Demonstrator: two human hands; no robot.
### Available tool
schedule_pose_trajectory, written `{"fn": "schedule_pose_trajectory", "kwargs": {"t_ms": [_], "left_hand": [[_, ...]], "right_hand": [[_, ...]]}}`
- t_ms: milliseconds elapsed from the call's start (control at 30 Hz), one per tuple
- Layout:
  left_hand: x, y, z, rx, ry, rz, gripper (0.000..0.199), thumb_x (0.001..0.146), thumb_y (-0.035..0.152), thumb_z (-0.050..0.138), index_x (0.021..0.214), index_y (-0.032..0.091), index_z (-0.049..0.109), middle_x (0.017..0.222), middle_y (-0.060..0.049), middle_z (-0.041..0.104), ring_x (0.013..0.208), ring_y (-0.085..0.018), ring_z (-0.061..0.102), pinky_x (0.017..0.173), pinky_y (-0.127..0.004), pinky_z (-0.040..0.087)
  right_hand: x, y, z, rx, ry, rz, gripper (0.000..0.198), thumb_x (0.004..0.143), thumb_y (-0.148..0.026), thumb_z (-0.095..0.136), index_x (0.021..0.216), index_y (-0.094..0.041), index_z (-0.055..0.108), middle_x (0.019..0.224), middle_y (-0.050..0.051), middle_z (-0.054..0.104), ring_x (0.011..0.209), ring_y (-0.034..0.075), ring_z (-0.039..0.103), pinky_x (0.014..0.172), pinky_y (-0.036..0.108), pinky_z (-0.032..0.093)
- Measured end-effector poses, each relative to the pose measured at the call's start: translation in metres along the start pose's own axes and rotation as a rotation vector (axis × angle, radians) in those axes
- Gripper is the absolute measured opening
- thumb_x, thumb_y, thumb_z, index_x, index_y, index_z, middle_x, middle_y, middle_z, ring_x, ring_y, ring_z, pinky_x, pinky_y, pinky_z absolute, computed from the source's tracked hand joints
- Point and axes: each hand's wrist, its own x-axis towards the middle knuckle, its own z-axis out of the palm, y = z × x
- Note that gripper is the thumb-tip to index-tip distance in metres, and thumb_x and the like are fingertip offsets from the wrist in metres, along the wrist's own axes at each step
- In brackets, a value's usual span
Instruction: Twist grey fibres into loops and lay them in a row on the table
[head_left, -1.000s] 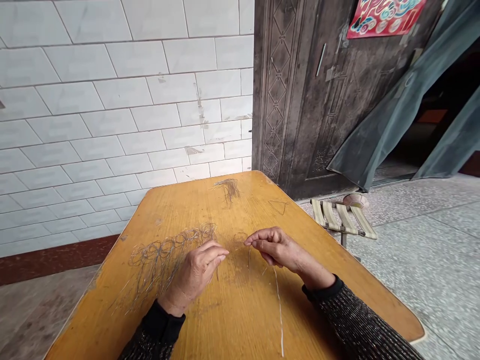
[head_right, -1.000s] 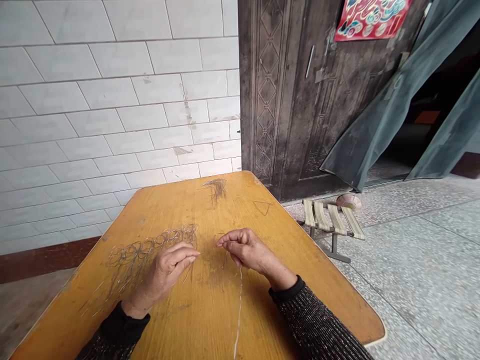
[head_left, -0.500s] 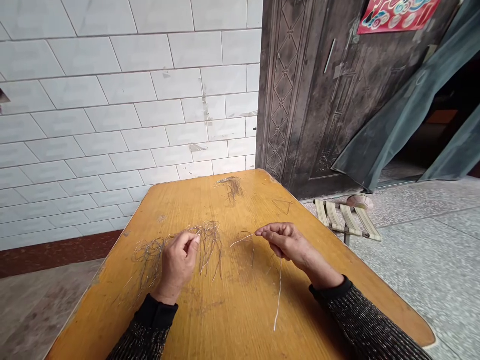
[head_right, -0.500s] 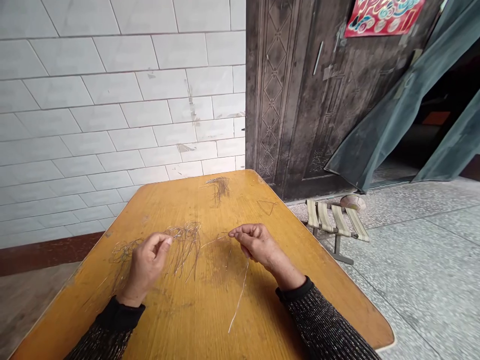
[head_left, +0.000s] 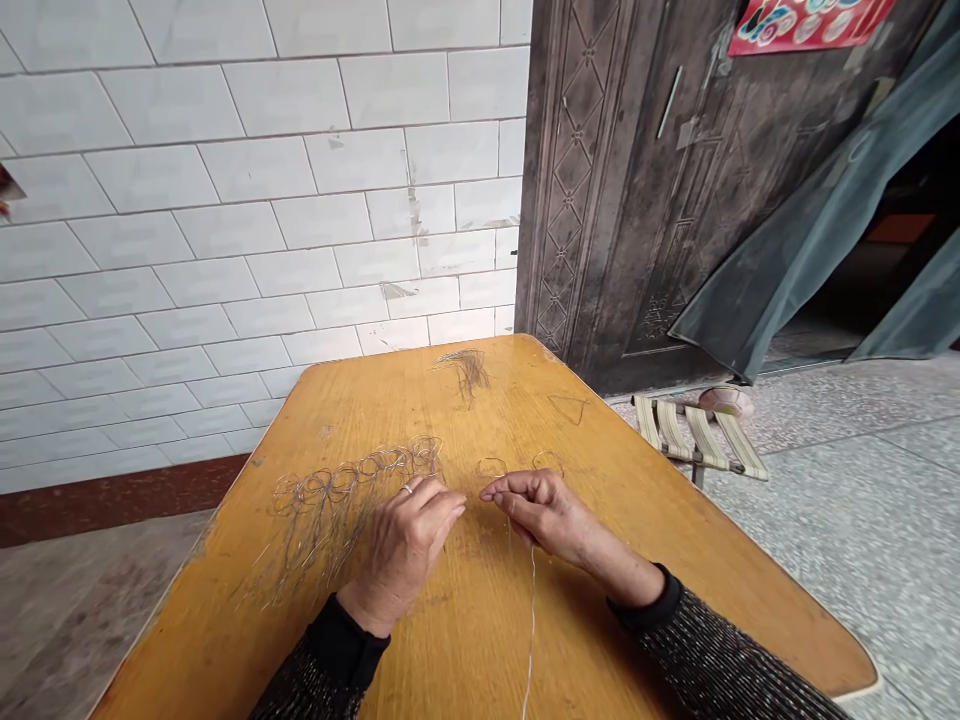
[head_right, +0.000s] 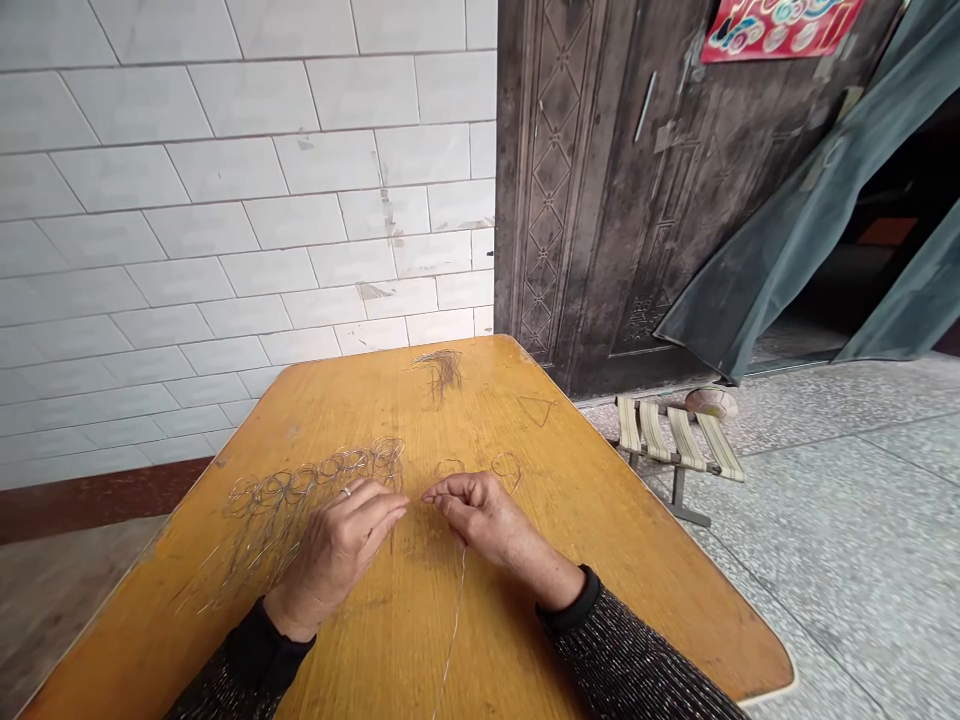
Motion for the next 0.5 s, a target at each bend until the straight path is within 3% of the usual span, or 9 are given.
{"fn": "schedule_pose_trajectory", "kwargs": {"t_ms": [233,500], "left_hand": [[0.0,-0.013,-0.007,0.136,-0.006,0.146,0.022,0.087,0.012,0.039,0.085,0.019,0.06,0.069,-0.002,0.052,0.065,-0.014,0.048,0.054,-0.024,0.035],[-0.002,-0.029,-0.02,0.267,0.044,0.11,0.024,0.087,0.014,0.039,0.078,0.019,0.061,0.066,-0.002,0.053,0.063,-0.014,0.049,0.054,-0.024,0.035]], "right_hand": [[-0.001,0.001,-0.006,-0.032,-0.11,0.013,0.027,0.077,-0.036,0.052,0.079,-0.011,0.062,0.041,-0.008,0.036,0.034,0.004,0.029,0.036,0.018,0.023],[0.001,0.001,-0.009,-0.04,-0.039,0.021,0.029,0.074,-0.041,0.054,0.07,-0.013,0.06,0.039,-0.007,0.036,0.033,0.004,0.028,0.035,0.019,0.021]]}}
